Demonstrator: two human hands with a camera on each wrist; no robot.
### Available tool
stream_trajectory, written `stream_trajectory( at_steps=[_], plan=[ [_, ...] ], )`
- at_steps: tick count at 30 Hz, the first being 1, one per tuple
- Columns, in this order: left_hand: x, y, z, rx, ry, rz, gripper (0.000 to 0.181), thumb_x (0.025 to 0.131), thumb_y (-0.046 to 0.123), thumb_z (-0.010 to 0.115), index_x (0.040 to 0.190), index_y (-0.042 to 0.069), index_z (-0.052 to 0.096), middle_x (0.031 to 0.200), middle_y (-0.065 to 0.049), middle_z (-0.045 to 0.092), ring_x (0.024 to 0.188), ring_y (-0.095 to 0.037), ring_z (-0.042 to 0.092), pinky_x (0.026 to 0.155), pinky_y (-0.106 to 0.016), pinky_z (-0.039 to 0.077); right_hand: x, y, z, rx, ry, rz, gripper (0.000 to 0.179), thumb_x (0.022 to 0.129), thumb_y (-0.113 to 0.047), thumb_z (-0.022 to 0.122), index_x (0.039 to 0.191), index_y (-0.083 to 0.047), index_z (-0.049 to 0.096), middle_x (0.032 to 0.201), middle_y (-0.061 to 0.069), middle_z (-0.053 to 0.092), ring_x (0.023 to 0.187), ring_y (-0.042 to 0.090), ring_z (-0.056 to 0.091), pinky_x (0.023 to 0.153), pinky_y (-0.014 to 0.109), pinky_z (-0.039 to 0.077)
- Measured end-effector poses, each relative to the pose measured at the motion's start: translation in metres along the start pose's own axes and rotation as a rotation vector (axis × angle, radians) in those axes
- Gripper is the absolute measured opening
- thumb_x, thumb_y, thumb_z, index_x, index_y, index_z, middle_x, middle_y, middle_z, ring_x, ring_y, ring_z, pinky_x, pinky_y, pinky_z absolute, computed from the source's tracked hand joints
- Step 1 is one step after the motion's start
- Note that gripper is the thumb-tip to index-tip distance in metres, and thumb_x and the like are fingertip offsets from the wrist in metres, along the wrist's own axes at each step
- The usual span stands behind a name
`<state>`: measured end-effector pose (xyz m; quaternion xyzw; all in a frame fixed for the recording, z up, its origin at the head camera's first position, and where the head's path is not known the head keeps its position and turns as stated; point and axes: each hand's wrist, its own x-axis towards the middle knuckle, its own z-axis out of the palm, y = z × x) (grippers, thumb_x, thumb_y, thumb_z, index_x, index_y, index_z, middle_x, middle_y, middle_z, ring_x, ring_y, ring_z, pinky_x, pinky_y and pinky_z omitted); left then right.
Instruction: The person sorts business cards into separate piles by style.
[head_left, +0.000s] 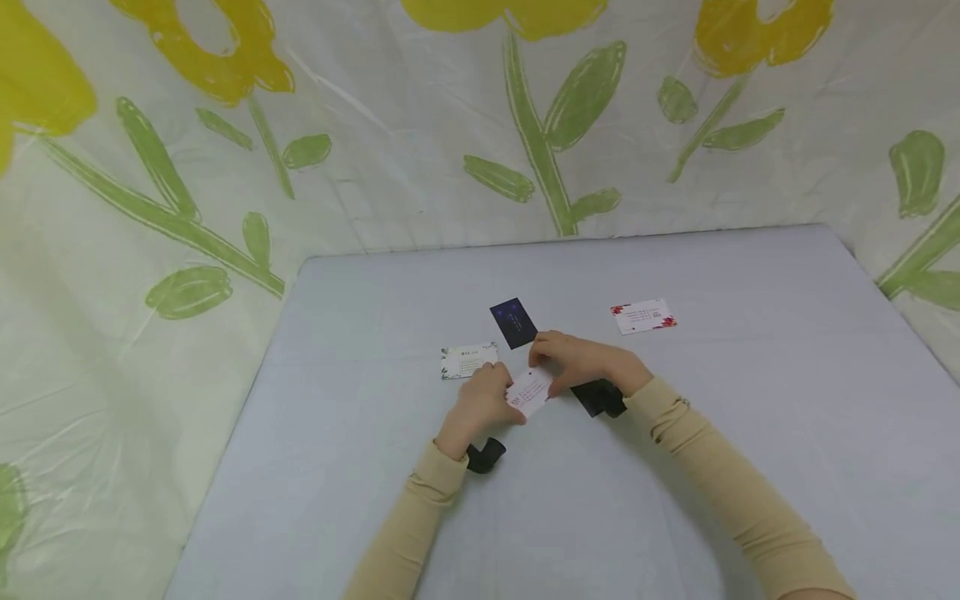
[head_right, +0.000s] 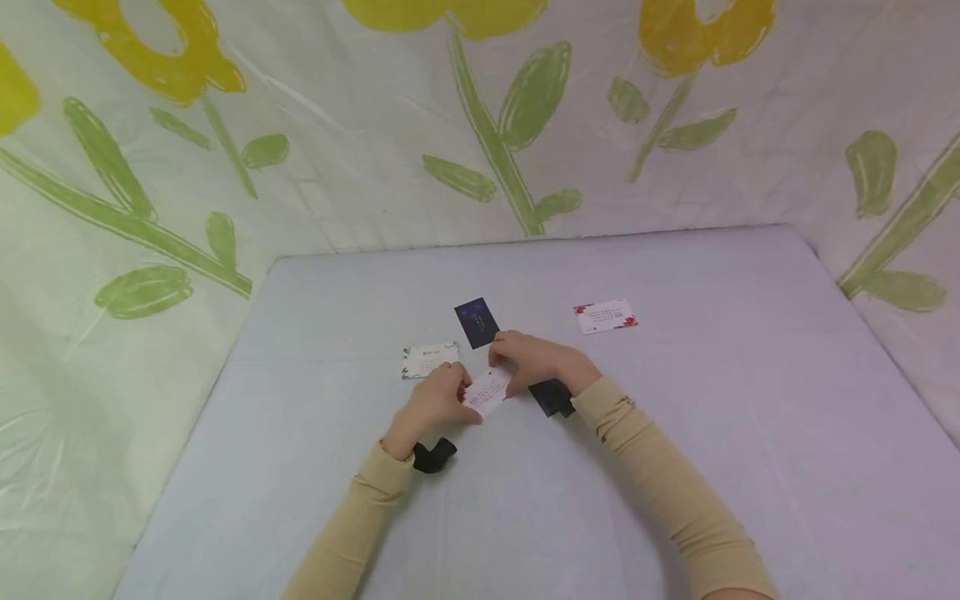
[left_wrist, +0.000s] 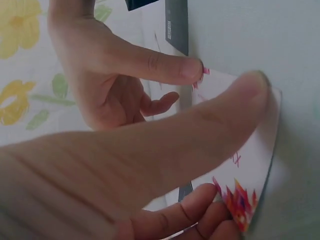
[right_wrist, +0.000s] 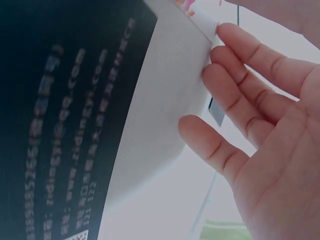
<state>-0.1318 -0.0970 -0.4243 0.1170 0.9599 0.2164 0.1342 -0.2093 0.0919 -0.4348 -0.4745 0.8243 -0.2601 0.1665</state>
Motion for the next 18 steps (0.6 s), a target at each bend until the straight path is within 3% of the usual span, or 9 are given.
stream_trajectory(
  at_steps=[7,14,18],
  plan=[
    [0.004,-0.011,0.000,-0.112,0.040,0.110,0.049,0.061,0.011,0.084,0.097,0.003,0.051,0.082,-0.004,0.047,0.076,-0.017,0.044,0.066,-0.028,0.037,-0.003,0.001,0.003,0.109,0.045,0.092,0.043,0.066,-0.007,0.082,0.097,-0.005,0.051,0.094,0.004,0.050,0.090,0.018,0.044,0.084,0.033,0.039],
    [0.019,-0.023,-0.002,-0.254,0.140,0.252,0.028,0.072,-0.006,0.071,0.094,0.002,0.056,0.083,-0.006,0.053,0.076,-0.018,0.047,0.070,-0.029,0.040,-0.010,0.008,0.006,0.258,0.188,0.107,0.021,0.080,-0.001,0.068,0.093,-0.005,0.053,0.088,0.003,0.055,0.077,0.016,0.051,0.068,0.028,0.046],
    [0.031,-0.025,-0.005,-0.355,0.193,0.283,0.017,0.079,-0.009,0.064,0.092,0.000,0.060,0.086,-0.009,0.059,0.079,-0.020,0.052,0.072,-0.030,0.046,-0.014,0.013,0.003,0.327,0.274,0.151,0.013,0.083,-0.002,0.065,0.091,-0.004,0.056,0.085,0.004,0.056,0.072,0.015,0.053,0.065,0.027,0.048]
  ],
)
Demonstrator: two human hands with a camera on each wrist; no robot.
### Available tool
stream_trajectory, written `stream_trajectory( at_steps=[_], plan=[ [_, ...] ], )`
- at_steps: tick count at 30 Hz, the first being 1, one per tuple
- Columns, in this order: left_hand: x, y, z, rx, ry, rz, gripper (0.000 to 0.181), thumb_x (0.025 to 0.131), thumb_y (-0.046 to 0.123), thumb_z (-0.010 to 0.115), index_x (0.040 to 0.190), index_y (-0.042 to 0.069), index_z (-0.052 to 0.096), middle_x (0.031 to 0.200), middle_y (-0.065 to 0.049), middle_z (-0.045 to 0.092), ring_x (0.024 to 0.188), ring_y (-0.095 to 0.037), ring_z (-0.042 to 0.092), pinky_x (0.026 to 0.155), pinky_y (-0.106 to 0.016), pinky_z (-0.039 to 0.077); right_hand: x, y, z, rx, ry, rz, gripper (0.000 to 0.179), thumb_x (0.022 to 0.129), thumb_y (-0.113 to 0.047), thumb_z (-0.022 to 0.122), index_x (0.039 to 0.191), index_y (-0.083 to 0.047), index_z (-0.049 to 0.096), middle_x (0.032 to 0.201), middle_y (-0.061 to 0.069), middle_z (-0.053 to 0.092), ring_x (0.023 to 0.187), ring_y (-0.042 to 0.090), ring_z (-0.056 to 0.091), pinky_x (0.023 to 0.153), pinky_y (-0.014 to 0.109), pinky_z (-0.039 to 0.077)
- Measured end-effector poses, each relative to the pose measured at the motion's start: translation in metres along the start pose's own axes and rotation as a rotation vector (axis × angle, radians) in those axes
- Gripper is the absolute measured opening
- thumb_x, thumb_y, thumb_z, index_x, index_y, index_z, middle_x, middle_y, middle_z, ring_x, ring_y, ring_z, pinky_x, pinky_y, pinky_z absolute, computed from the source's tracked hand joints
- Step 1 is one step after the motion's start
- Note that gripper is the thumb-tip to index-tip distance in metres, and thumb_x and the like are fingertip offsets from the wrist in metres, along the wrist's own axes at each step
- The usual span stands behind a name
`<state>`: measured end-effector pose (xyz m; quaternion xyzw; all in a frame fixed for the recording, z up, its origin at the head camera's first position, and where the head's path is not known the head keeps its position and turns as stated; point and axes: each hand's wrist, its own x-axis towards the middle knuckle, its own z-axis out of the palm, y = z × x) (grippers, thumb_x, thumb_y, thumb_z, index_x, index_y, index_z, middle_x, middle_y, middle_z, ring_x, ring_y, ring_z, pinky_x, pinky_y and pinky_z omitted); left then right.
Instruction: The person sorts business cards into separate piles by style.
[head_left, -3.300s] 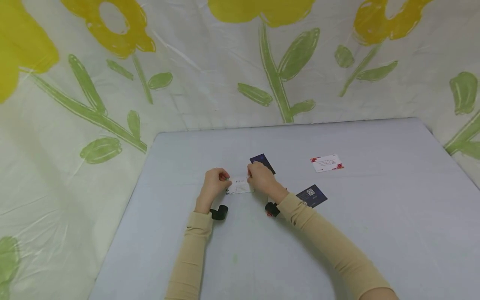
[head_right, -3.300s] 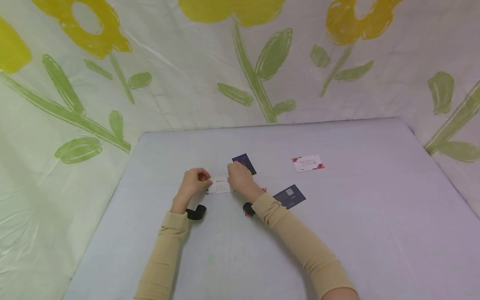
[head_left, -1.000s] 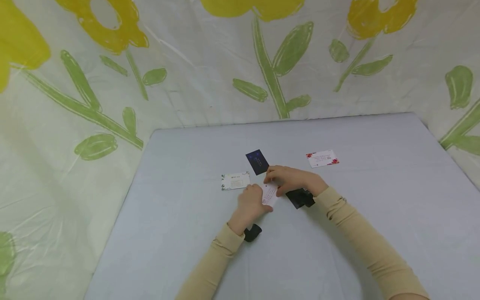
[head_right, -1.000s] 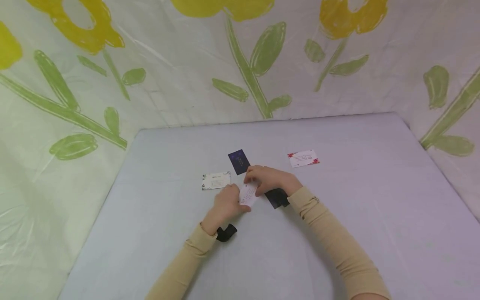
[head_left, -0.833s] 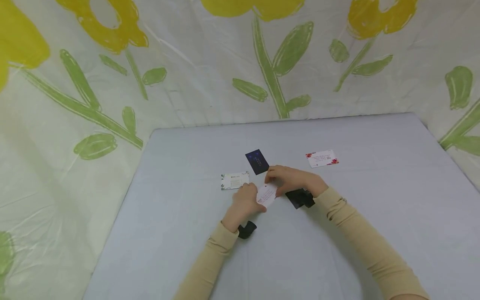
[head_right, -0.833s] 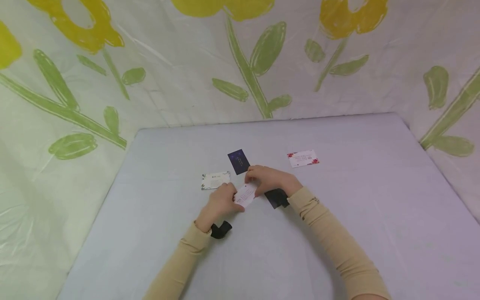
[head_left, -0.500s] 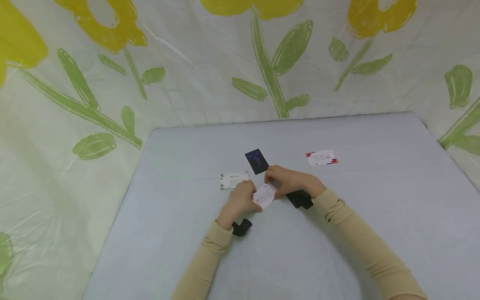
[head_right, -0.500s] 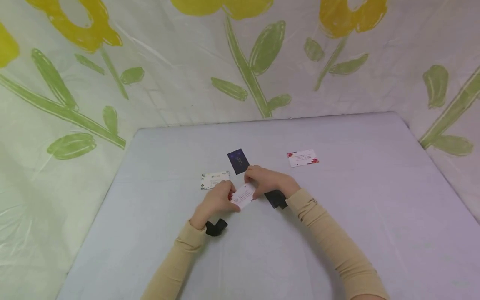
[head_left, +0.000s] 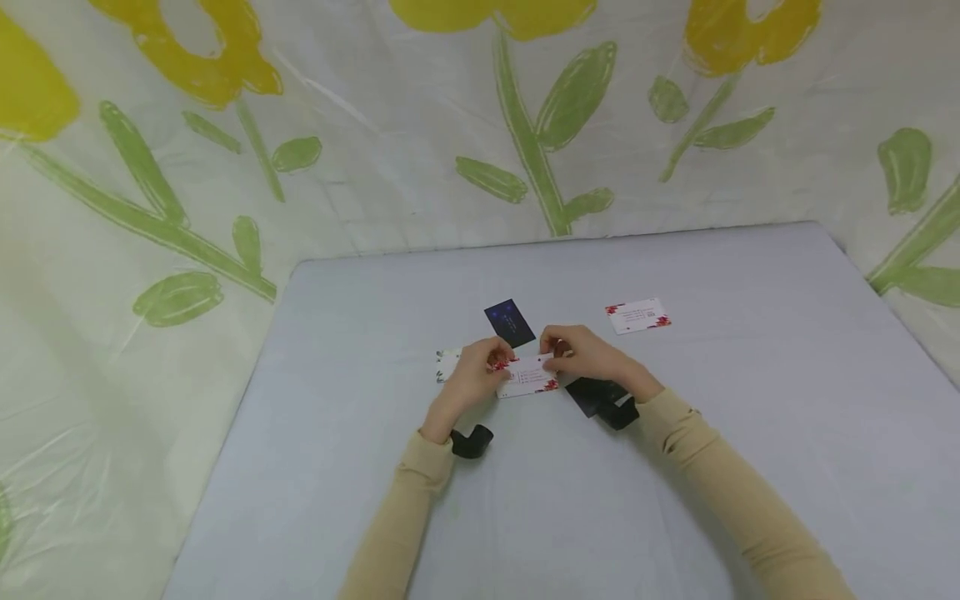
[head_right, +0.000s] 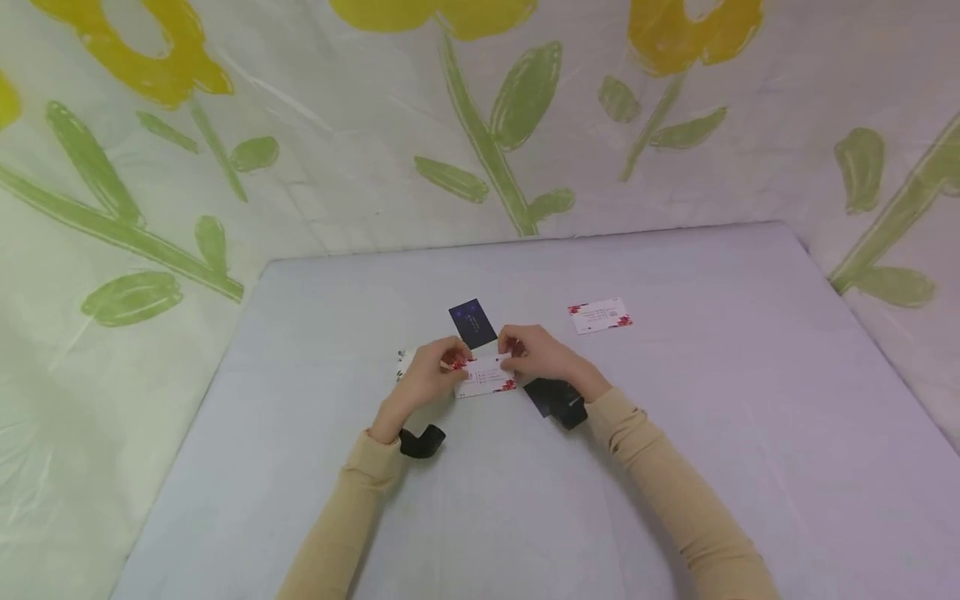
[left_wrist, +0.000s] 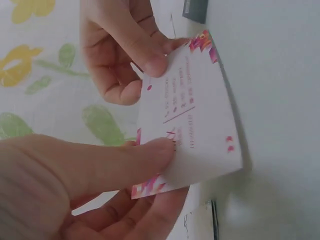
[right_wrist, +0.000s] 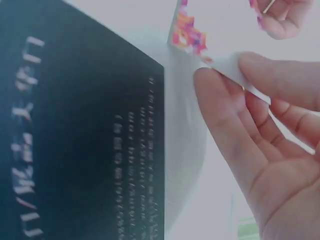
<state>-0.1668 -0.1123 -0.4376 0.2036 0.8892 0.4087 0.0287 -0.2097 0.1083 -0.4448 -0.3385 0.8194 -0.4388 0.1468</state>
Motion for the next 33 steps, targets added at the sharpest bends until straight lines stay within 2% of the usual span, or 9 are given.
stream_trajectory(
  at_steps=[6,13,17,23,33],
  plan=[
    [0.014,0.000,0.001,-0.033,0.060,-0.045,0.012,0.081,-0.007,0.063,0.092,-0.001,0.065,0.086,-0.010,0.062,0.079,-0.021,0.057,0.073,-0.029,0.047,0.002,0.004,-0.006,0.066,0.113,0.131,0.011,0.081,-0.002,0.068,0.089,-0.001,0.059,0.078,0.008,0.056,0.064,0.018,0.055,0.056,0.027,0.049],
    [0.019,0.000,0.010,0.034,0.080,-0.071,0.009,0.079,-0.006,0.066,0.088,-0.002,0.065,0.079,-0.009,0.060,0.070,-0.017,0.051,0.063,-0.023,0.041,0.005,0.002,-0.005,0.020,0.138,0.253,0.011,0.079,-0.003,0.069,0.086,0.001,0.061,0.074,0.007,0.056,0.057,0.013,0.052,0.053,0.026,0.044],
    [0.019,0.002,0.014,0.107,0.090,-0.086,0.008,0.079,-0.004,0.067,0.086,0.000,0.065,0.076,-0.007,0.059,0.069,-0.016,0.049,0.063,-0.025,0.040,0.005,-0.001,-0.002,-0.044,0.148,0.273,0.010,0.078,-0.002,0.069,0.083,0.001,0.060,0.070,0.006,0.055,0.058,0.014,0.049,0.053,0.025,0.042],
    [0.022,0.004,0.017,0.203,0.087,-0.114,0.008,0.078,-0.003,0.067,0.085,0.000,0.066,0.077,-0.008,0.060,0.071,-0.018,0.051,0.066,-0.029,0.041,0.008,-0.002,0.003,-0.180,0.159,0.241,0.010,0.075,0.000,0.069,0.080,0.000,0.060,0.070,0.006,0.054,0.066,0.018,0.048,0.060,0.027,0.038],
    [0.024,0.008,0.019,0.277,0.066,-0.126,0.008,0.078,-0.001,0.069,0.086,0.000,0.066,0.079,-0.008,0.061,0.072,-0.019,0.052,0.067,-0.031,0.043,0.012,-0.006,0.006,-0.275,0.127,0.270,0.008,0.077,0.001,0.068,0.080,0.000,0.060,0.072,0.007,0.053,0.070,0.020,0.048,0.063,0.029,0.040]
  ],
)
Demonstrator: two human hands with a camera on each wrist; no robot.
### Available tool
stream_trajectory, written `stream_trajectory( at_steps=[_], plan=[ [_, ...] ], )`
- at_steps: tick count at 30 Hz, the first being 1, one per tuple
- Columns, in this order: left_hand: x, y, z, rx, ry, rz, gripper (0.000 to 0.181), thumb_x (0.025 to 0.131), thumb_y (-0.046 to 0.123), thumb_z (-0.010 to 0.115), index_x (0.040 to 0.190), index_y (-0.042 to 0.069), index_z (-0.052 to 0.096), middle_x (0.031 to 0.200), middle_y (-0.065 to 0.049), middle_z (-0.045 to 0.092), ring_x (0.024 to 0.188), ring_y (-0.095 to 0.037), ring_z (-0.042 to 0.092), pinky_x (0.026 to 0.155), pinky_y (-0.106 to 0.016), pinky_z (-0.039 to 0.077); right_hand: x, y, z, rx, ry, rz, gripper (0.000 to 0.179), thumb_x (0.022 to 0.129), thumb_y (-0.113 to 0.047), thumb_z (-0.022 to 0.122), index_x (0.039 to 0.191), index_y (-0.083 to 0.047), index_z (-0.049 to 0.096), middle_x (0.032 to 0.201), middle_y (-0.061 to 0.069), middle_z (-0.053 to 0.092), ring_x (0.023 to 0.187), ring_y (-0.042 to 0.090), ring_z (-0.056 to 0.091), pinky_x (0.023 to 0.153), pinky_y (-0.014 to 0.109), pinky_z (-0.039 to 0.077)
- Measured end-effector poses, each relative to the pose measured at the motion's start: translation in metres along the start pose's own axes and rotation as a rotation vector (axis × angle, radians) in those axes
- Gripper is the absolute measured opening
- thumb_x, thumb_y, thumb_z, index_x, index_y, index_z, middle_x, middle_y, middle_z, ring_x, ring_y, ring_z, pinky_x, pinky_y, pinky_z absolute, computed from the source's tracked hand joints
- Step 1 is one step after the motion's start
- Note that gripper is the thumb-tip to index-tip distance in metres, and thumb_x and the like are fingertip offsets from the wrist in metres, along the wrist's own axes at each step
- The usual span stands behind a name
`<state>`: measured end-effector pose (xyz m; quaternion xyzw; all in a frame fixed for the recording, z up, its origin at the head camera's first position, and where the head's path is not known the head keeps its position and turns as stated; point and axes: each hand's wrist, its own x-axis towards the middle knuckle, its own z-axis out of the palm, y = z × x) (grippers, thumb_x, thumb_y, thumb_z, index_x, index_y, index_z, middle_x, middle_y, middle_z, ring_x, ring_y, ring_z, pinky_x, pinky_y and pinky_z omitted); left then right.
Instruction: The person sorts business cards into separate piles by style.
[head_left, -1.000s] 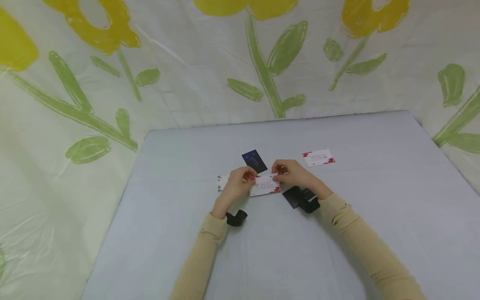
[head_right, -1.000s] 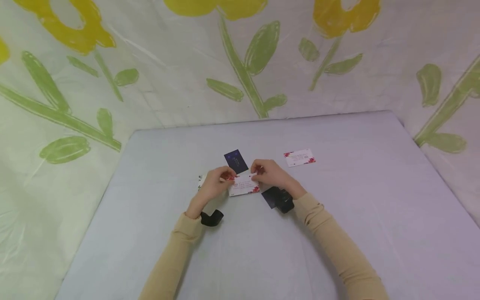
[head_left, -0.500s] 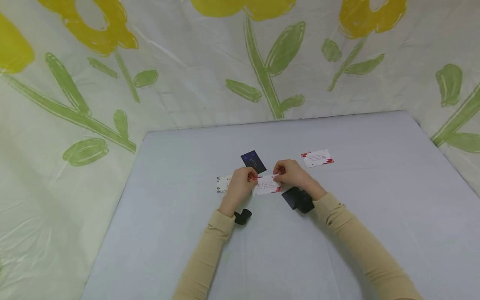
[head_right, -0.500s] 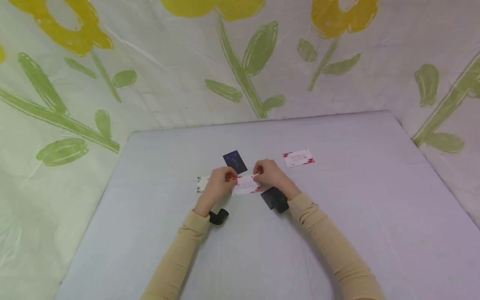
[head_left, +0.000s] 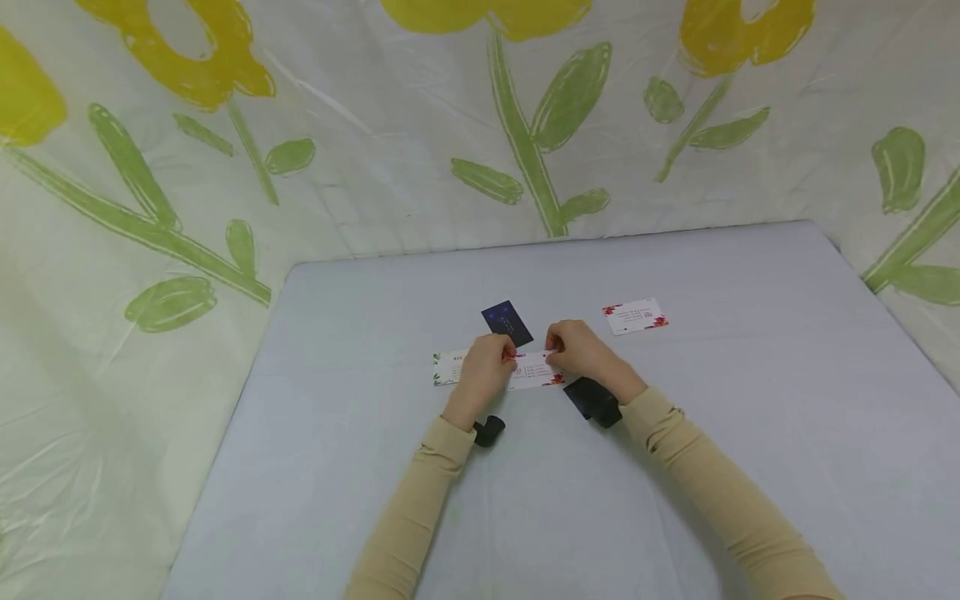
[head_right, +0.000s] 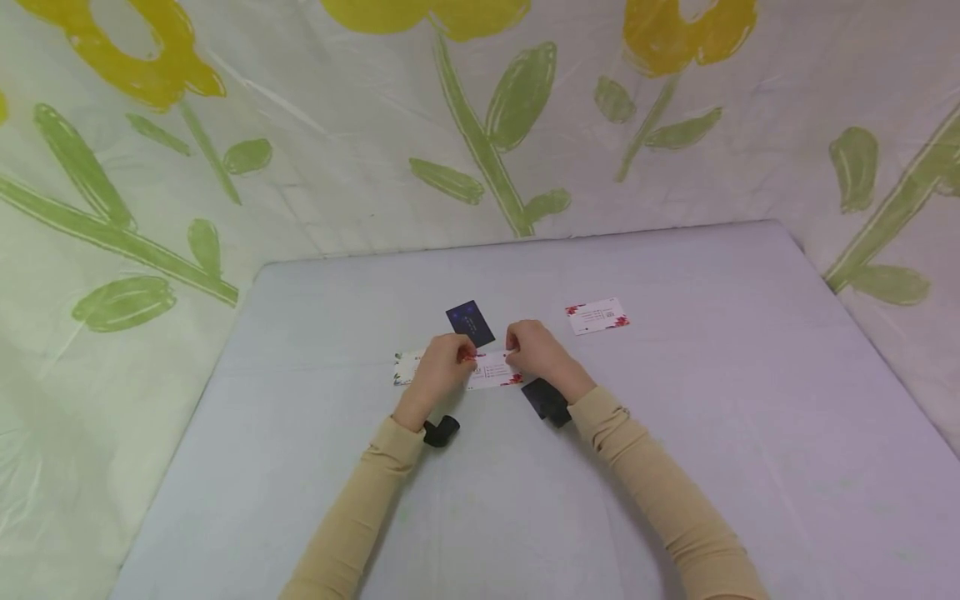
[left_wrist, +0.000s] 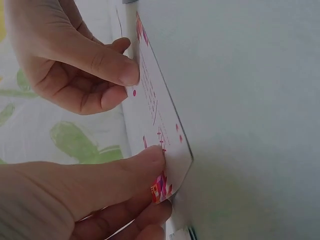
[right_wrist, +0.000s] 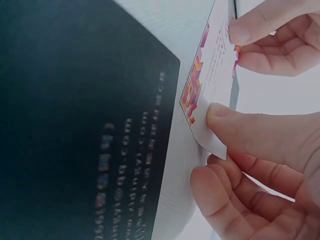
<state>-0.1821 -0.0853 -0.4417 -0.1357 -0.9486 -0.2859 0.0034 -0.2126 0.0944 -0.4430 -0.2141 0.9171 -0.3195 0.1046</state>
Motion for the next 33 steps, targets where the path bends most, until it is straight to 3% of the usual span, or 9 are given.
stream_trajectory(
  at_steps=[7,15,20,26,33],
  plan=[
    [0.005,0.004,0.000,0.028,-0.024,-0.010,0.008,0.080,0.001,0.068,0.087,0.002,0.066,0.082,-0.008,0.062,0.074,-0.019,0.053,0.069,-0.032,0.045,-0.002,-0.001,-0.004,-0.032,0.006,-0.004,0.009,0.077,0.000,0.068,0.079,0.000,0.059,0.073,0.007,0.052,0.070,0.020,0.047,0.062,0.029,0.039],
    [0.006,0.007,-0.004,0.111,0.006,0.048,0.006,0.079,0.002,0.069,0.083,0.003,0.066,0.078,-0.007,0.058,0.076,-0.021,0.052,0.068,-0.033,0.044,-0.004,-0.006,-0.010,-0.108,0.015,0.005,0.009,0.078,-0.005,0.069,0.078,-0.002,0.061,0.073,0.007,0.051,0.071,0.021,0.047,0.064,0.031,0.040],
    [0.009,0.009,-0.007,0.134,-0.031,0.055,0.003,0.082,0.003,0.067,0.085,0.002,0.068,0.082,-0.008,0.062,0.078,-0.022,0.056,0.071,-0.034,0.046,-0.003,-0.003,-0.016,-0.090,-0.018,-0.018,0.007,0.084,-0.008,0.064,0.081,-0.002,0.066,0.075,0.005,0.056,0.070,0.019,0.047,0.063,0.030,0.041],
    [0.018,0.017,-0.007,0.084,-0.057,0.077,0.009,0.087,0.007,0.063,0.091,0.002,0.068,0.086,-0.008,0.064,0.077,-0.019,0.057,0.070,-0.031,0.047,-0.009,0.022,-0.051,0.015,0.029,-0.110,0.014,0.089,-0.009,0.059,0.087,0.002,0.068,0.080,0.008,0.064,0.071,0.018,0.052,0.063,0.030,0.042],
    [0.048,0.045,0.008,-0.077,-0.082,0.091,0.024,0.092,0.015,0.058,0.111,0.000,0.062,0.102,-0.011,0.062,0.092,-0.021,0.057,0.077,-0.029,0.046,-0.027,0.063,-0.102,-0.041,0.141,-0.054,0.020,0.089,-0.003,0.056,0.103,0.011,0.062,0.095,0.021,0.063,0.087,0.031,0.056,0.077,0.045,0.043]
  ],
)
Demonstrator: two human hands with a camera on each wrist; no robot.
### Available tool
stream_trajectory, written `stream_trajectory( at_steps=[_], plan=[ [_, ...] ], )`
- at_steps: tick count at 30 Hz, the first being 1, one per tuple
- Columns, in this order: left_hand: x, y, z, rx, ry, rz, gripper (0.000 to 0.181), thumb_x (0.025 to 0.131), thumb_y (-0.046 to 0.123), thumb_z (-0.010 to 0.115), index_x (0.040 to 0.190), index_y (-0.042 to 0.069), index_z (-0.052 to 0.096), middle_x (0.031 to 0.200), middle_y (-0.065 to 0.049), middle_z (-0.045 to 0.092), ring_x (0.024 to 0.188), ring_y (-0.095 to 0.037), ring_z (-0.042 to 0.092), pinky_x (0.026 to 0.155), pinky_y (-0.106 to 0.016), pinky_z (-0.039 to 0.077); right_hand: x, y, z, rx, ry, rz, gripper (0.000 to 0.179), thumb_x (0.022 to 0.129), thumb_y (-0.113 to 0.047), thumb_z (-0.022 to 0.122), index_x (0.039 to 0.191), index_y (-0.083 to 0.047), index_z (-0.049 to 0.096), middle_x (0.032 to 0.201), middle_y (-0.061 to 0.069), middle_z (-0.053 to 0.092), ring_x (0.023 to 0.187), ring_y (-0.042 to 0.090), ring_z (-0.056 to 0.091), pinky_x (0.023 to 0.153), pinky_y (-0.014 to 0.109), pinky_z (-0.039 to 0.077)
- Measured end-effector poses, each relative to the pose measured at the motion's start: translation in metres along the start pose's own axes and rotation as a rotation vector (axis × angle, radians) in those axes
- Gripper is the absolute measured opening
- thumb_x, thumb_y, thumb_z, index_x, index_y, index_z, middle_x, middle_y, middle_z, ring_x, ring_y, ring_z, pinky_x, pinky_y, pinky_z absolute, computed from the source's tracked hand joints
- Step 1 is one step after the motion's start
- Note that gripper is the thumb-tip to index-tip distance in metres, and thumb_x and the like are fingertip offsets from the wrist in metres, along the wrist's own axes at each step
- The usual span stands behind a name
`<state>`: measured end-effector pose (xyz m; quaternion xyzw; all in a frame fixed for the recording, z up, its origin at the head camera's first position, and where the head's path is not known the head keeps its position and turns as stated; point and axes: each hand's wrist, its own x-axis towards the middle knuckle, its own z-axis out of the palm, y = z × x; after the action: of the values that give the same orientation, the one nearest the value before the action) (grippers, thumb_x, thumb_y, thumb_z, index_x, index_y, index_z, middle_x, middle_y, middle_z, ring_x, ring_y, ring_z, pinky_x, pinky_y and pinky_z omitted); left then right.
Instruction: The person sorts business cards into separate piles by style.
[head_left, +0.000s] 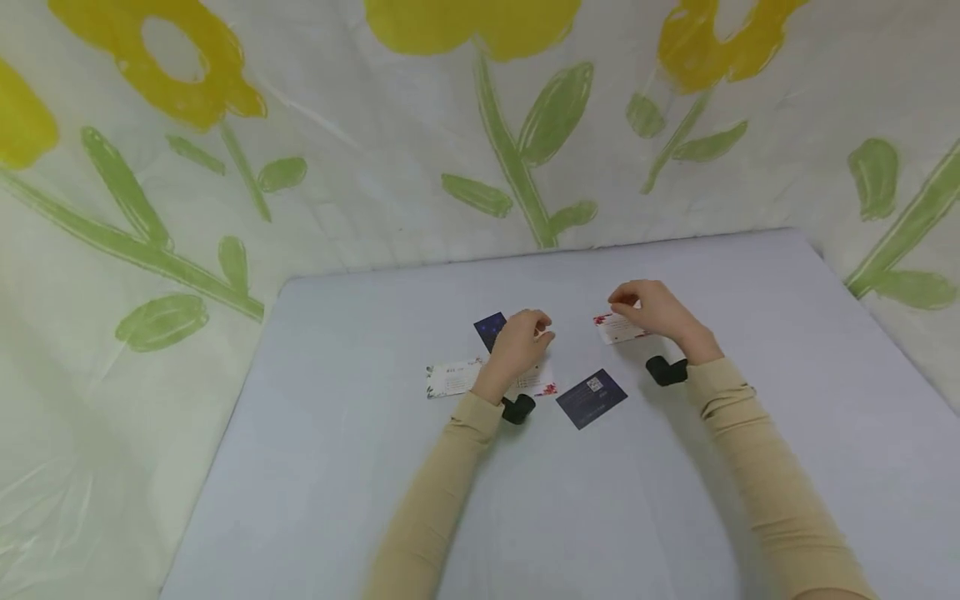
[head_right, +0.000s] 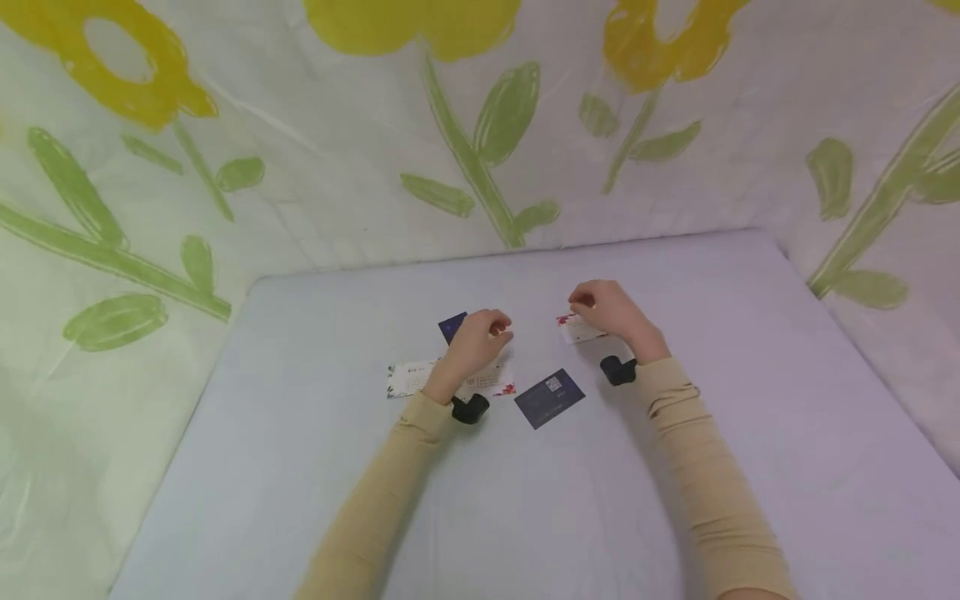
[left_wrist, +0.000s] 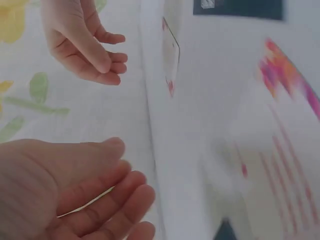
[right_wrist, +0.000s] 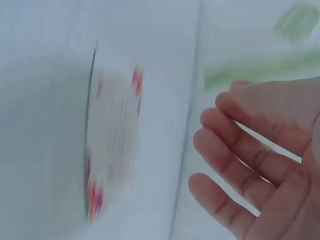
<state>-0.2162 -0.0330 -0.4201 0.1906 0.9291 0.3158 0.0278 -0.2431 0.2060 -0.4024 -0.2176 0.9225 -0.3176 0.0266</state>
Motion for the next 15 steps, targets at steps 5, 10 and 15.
stream_trajectory(
  at_steps=[5,10,15],
  plan=[
    [0.029,0.015,0.025,0.018,-0.029,0.031,0.031,0.091,0.017,0.059,0.116,-0.001,0.059,0.110,-0.013,0.060,0.101,-0.022,0.055,0.086,-0.029,0.043,-0.009,0.025,-0.008,-0.085,-0.037,0.071,0.027,0.087,0.000,0.056,0.110,0.015,0.057,0.106,0.029,0.057,0.100,0.041,0.051,0.087,0.053,0.039],
    [0.048,0.025,0.049,0.105,-0.083,0.044,0.038,0.091,0.020,0.059,0.122,-0.001,0.055,0.120,-0.015,0.054,0.112,-0.025,0.050,0.095,-0.030,0.038,-0.009,0.046,0.004,-0.137,-0.082,0.087,0.036,0.087,-0.003,0.059,0.117,0.015,0.052,0.119,0.033,0.048,0.113,0.046,0.043,0.096,0.055,0.033],
    [0.059,0.036,0.063,0.203,-0.117,0.055,0.044,0.091,0.023,0.059,0.128,0.000,0.051,0.123,-0.014,0.051,0.113,-0.024,0.048,0.094,-0.030,0.039,-0.012,0.063,0.012,-0.124,-0.052,0.007,0.040,0.086,-0.005,0.060,0.120,0.013,0.050,0.122,0.032,0.047,0.118,0.044,0.041,0.101,0.051,0.030]
  ],
)
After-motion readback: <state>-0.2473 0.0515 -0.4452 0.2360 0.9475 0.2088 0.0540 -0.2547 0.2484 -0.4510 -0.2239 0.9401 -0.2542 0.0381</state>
